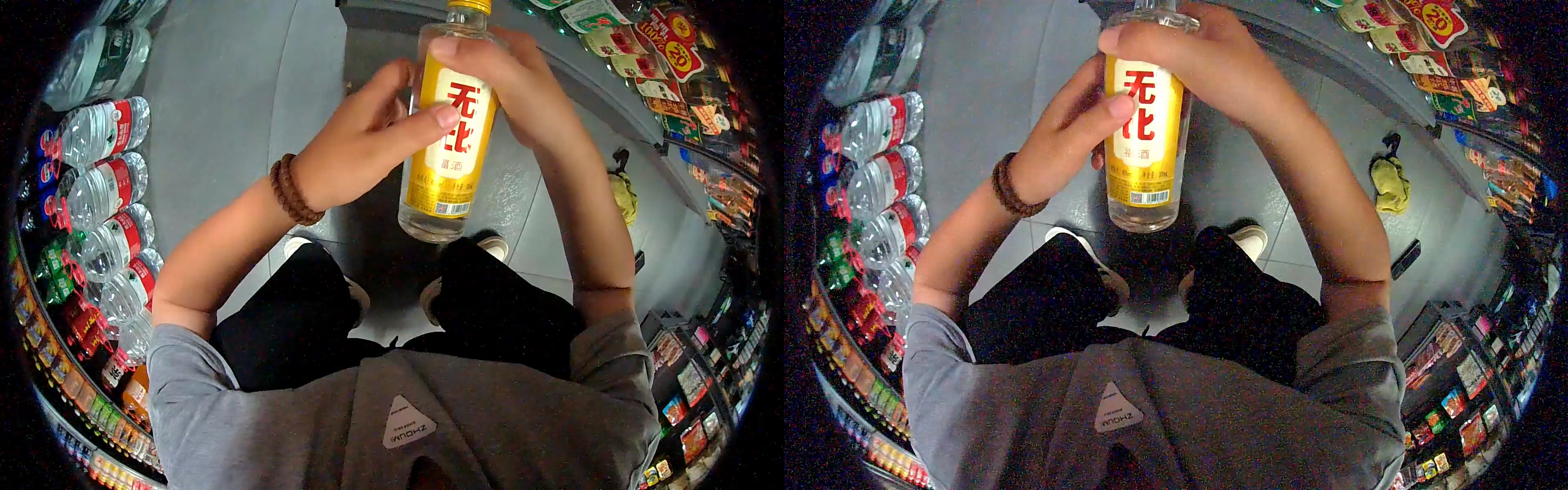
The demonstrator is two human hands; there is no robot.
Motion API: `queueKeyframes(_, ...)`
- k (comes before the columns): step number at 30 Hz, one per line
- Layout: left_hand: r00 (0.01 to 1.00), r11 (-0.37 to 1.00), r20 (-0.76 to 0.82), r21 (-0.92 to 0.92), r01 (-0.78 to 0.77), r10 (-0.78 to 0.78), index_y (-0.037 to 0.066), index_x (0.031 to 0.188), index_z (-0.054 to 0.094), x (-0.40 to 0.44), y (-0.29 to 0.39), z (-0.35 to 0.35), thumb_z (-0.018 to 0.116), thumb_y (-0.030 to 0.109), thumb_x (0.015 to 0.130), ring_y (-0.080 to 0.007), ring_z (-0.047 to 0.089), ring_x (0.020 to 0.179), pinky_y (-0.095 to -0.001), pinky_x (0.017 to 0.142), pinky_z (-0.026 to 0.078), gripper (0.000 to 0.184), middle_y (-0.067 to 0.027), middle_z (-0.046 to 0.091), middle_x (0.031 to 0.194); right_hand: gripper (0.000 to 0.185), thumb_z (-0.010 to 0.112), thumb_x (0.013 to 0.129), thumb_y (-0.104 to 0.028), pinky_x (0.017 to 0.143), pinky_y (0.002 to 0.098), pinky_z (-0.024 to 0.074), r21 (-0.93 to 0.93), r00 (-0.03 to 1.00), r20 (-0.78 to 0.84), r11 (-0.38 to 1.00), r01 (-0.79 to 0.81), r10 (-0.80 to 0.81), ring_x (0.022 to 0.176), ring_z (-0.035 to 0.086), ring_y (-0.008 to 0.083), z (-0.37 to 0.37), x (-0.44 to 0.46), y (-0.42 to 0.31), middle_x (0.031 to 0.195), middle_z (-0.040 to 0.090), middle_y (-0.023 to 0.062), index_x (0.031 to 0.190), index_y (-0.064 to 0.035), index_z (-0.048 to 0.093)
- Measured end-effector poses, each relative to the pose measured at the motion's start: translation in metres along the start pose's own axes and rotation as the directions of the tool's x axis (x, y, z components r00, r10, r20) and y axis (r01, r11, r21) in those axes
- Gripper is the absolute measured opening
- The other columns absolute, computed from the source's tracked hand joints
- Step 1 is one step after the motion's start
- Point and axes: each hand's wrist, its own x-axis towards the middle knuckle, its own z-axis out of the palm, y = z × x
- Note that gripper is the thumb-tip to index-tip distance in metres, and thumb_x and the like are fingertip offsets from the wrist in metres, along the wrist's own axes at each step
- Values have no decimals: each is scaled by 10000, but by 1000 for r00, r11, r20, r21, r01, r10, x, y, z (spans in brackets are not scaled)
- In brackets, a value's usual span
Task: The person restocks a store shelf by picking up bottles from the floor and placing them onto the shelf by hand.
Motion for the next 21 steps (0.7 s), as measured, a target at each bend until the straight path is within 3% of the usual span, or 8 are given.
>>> queueKeyframes(2,1000,998,-10,66,-1,1,-16,1202,425,-1,1,0,618,294,900,-108,588,912,-260,763,483,474,-86,603,996,407,664,771,-374,701,270,475,15,1000,18,1000,2,-3,764,618,142,-1,1,3,840,646,74,932,-2,635)
queueKeyframes(6,1000,999,-14,46,7,-6,-21,1185,430,-1,-1,0,618,305,900,-109,585,919,-257,755,481,472,-86,599,1006,405,660,787,-370,718,271,476,21,1000,13,999,27,-27,791,616,139,2,0,6,861,645,65,959,-4,635)
queueKeyframes(14,998,988,1,139,65,-66,-12,1159,450,4,1,-6,634,328,888,-72,582,746,-214,590,448,472,-43,613,856,485,675,781,-380,758,276,479,35,1000,27,999,2,-3,834,618,150,0,2,3,901,643,79,1062,10,608)
queueKeyframes(17,997,990,-22,119,79,-77,-9,1170,436,5,0,-5,645,347,876,-86,582,741,-223,604,452,506,-52,613,858,545,698,771,-384,770,278,481,-11,998,-51,999,-30,30,863,614,157,5,-3,-1,949,637,90,1123,10,568)
queueKeyframes(18,998,989,-25,132,60,-57,-9,1170,436,6,-6,-4,645,347,876,-86,582,741,-223,604,452,506,-52,613,858,629,744,733,-394,736,272,493,-21,999,-44,1000,-17,16,807,616,147,3,1,-1,869,633,75,1138,33,523)
queueKeyframes(20,979,958,-23,212,-193,202,-9,1191,400,10,-18,-5,675,369,844,-137,617,768,-260,648,491,582,-85,624,872,720,790,695,-403,702,266,506,-37,999,-38,999,17,-18,750,618,137,1,5,-6,789,630,61,1152,57,477)
queueKeyframes(21,997,901,7,429,-70,74,-11,1195,373,9,-9,-13,704,370,814,-205,652,829,-314,704,525,633,-132,636,901,697,803,685,-381,707,269,505,-8,998,-29,998,55,-55,770,616,139,4,1,-10,826,629,71,1129,51,483)
